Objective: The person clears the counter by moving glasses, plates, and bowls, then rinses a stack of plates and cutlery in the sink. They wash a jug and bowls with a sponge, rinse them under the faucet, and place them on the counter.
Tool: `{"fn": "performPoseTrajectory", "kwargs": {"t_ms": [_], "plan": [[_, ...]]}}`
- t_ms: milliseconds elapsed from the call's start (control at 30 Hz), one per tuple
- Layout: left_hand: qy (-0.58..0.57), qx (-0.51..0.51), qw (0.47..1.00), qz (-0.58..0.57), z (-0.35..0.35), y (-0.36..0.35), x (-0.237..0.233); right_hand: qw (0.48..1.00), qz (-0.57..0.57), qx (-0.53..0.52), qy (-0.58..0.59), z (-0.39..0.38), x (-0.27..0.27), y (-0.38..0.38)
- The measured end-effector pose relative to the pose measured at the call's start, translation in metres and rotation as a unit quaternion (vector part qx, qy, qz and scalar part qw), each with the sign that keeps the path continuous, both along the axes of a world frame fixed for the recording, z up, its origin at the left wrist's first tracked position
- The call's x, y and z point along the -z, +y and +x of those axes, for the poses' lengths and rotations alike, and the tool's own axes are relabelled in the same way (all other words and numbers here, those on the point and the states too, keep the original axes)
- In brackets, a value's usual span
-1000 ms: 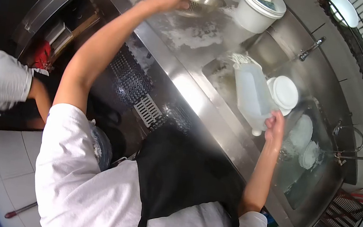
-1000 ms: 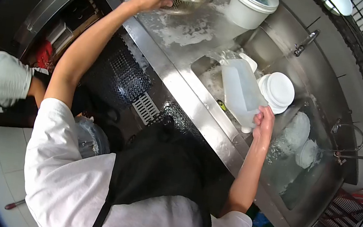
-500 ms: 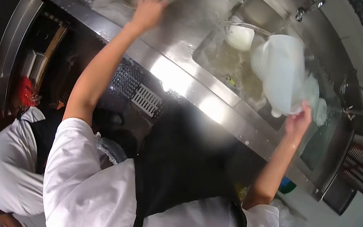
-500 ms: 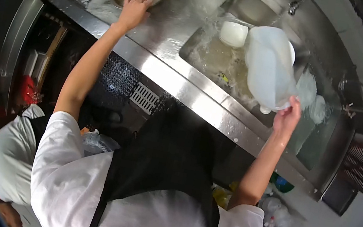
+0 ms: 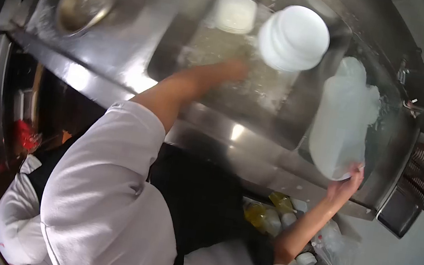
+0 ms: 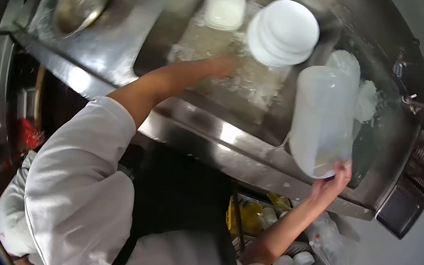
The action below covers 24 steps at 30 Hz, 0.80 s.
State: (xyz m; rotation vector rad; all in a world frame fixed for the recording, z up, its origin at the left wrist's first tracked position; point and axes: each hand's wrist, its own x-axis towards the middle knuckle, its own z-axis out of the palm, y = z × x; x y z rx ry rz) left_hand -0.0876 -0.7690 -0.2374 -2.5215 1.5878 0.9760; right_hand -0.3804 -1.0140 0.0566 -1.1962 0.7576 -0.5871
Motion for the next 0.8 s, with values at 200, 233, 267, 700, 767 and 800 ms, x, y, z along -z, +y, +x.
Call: {"fn": "performPoseTrajectory", "kwargs": {"t_ms": [200, 233, 267, 700, 767, 800], "plan": [[0.013, 0.037, 0.997, 0.071, -0.034, -0.022, 0.062, 0.998, -0.009, 0.035, 0.051, 0.004, -0.011, -0.013], [0.062, -0.006, 0.998, 0.029, -0.035, -0.015, 0.071, 0.997, -0.033, 0.002, 0.064, 0.0, -0.007, -0.023], [0.109, -0.05, 0.993, -0.013, -0.037, -0.002, 0.075, 0.995, -0.057, -0.031, 0.075, -0.008, -0.002, -0.035], [0.234, -0.06, 0.962, -0.123, 0.009, -0.019, -0.012, 0.942, -0.21, -0.188, 0.184, 0.041, -0.012, 0.009], [0.317, -0.205, 0.904, -0.201, 0.001, -0.01, -0.024, 0.941, -0.223, -0.167, 0.191, 0.043, -0.012, 0.018], [0.316, -0.22, 0.887, -0.255, 0.0, -0.009, -0.045, 0.946, -0.214, -0.148, 0.193, 0.04, -0.009, 0.02]]}}
